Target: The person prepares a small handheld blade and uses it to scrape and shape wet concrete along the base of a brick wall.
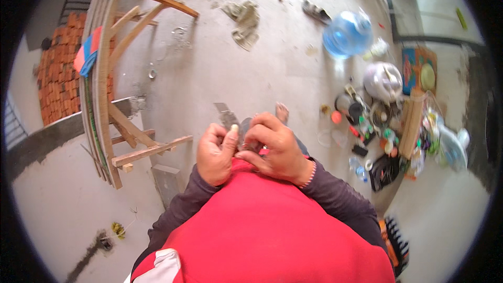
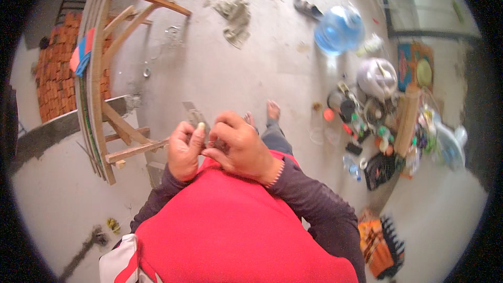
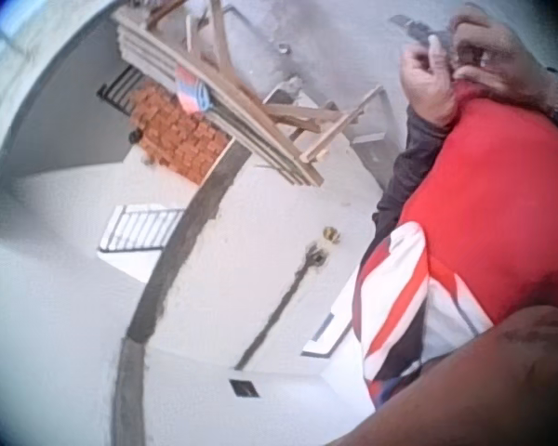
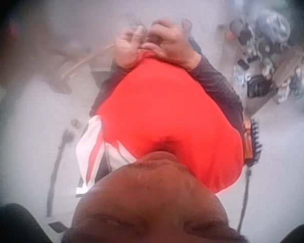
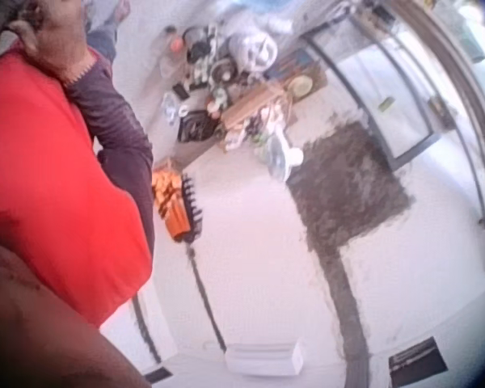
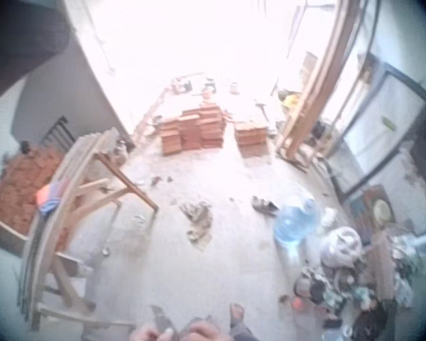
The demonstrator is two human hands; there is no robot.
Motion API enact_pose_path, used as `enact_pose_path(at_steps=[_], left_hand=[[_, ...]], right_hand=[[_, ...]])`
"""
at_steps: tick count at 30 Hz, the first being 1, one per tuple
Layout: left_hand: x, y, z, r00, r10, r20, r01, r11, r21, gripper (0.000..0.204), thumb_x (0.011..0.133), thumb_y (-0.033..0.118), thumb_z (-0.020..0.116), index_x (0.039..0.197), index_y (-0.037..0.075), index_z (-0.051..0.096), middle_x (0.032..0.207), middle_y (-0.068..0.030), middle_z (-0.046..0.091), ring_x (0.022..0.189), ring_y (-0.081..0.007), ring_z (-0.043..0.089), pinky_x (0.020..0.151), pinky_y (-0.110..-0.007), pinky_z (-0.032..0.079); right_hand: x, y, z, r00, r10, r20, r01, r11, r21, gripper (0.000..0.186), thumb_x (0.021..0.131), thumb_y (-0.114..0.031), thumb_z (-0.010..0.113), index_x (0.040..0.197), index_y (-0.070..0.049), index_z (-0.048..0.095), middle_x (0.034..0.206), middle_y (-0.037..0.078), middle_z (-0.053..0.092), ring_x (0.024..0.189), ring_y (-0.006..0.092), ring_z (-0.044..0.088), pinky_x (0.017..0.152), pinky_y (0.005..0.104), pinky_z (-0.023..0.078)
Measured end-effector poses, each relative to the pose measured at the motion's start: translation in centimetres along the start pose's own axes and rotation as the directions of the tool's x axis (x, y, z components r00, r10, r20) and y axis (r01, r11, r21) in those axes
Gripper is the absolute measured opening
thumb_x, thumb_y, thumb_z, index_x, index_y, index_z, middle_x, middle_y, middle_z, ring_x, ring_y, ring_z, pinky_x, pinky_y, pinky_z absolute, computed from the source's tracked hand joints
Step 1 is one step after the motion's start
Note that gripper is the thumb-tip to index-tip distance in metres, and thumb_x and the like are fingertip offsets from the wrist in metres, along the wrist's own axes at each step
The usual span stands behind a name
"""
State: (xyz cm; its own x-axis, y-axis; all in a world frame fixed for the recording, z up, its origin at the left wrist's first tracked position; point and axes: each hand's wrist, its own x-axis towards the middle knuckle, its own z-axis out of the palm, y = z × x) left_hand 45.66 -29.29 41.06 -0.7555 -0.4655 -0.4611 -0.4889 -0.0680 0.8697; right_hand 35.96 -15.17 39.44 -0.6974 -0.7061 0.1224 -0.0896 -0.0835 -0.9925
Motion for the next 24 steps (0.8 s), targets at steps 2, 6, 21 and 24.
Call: enact_pose_path(at_steps=[2, 6, 21, 24], left_hand=[[3.1, 1.2, 0.0, 0.999, -0.036, -0.032, 0.03, 0.984, -0.178, 0.021, 0.096, 0.017, 0.058, 0.084, 0.005, 0.046, 0.07, -0.0019, 0.057, 0.06, -0.0052, 0.052, 0.051, -0.022, 0.044], [9.9, 3.4, -2.7, 1.0, 0.004, 0.021, -0.002, 0.994, -0.111, 0.023, 0.096, 0.018, 0.059, 0.084, 0.005, 0.045, 0.07, 0.0012, 0.054, 0.062, -0.0041, 0.052, 0.053, -0.02, 0.044], [36.4, 16.5, -11.6, 0.987, 0.162, 0.004, -0.159, 0.971, -0.178, 0.024, 0.093, 0.021, 0.064, 0.082, 0.003, 0.053, 0.067, -0.0007, 0.057, 0.061, -0.0039, 0.051, 0.052, -0.021, 0.042], [41.7, 17.0, -11.3, 0.988, 0.155, -0.006, -0.151, 0.956, -0.25, 0.023, 0.094, 0.019, 0.062, 0.083, 0.004, 0.05, 0.069, -0.0025, 0.059, 0.061, -0.0047, 0.053, 0.054, -0.021, 0.045]], right_hand=[[3.5, 0.3, -0.5, 1.0, 0.011, 0.011, -0.011, 1.0, -0.019, 0.017, 0.071, 0.001, 0.072, 0.084, -0.001, 0.061, 0.091, 0.013, 0.054, 0.07, 0.0254, 0.06, 0.063, 0.0343, 0.05], [10.1, 2.6, -0.4, 0.998, 0.019, 0.051, -0.015, 0.997, -0.081, 0.017, 0.071, 0.003, 0.074, 0.084, -0.001, 0.062, 0.091, 0.011, 0.053, 0.067, 0.0187, 0.06, 0.059, 0.0294, 0.049], [40.9, 3.4, -0.7, 1.0, -0.016, -0.027, 0.013, 0.993, -0.118, 0.016, 0.073, 0.002, 0.075, 0.083, -0.001, 0.064, 0.093, 0.009, 0.056, 0.066, 0.0123, 0.06, 0.056, 0.0244, 0.049], [45.9, 6.1, -3.2, 0.999, -0.033, 0.011, 0.034, 0.99, -0.133, 0.018, 0.072, 0.002, 0.075, 0.087, -0.001, 0.065, 0.096, 0.009, 0.055, 0.068, 0.0124, 0.058, 0.055, 0.0239, 0.05]])
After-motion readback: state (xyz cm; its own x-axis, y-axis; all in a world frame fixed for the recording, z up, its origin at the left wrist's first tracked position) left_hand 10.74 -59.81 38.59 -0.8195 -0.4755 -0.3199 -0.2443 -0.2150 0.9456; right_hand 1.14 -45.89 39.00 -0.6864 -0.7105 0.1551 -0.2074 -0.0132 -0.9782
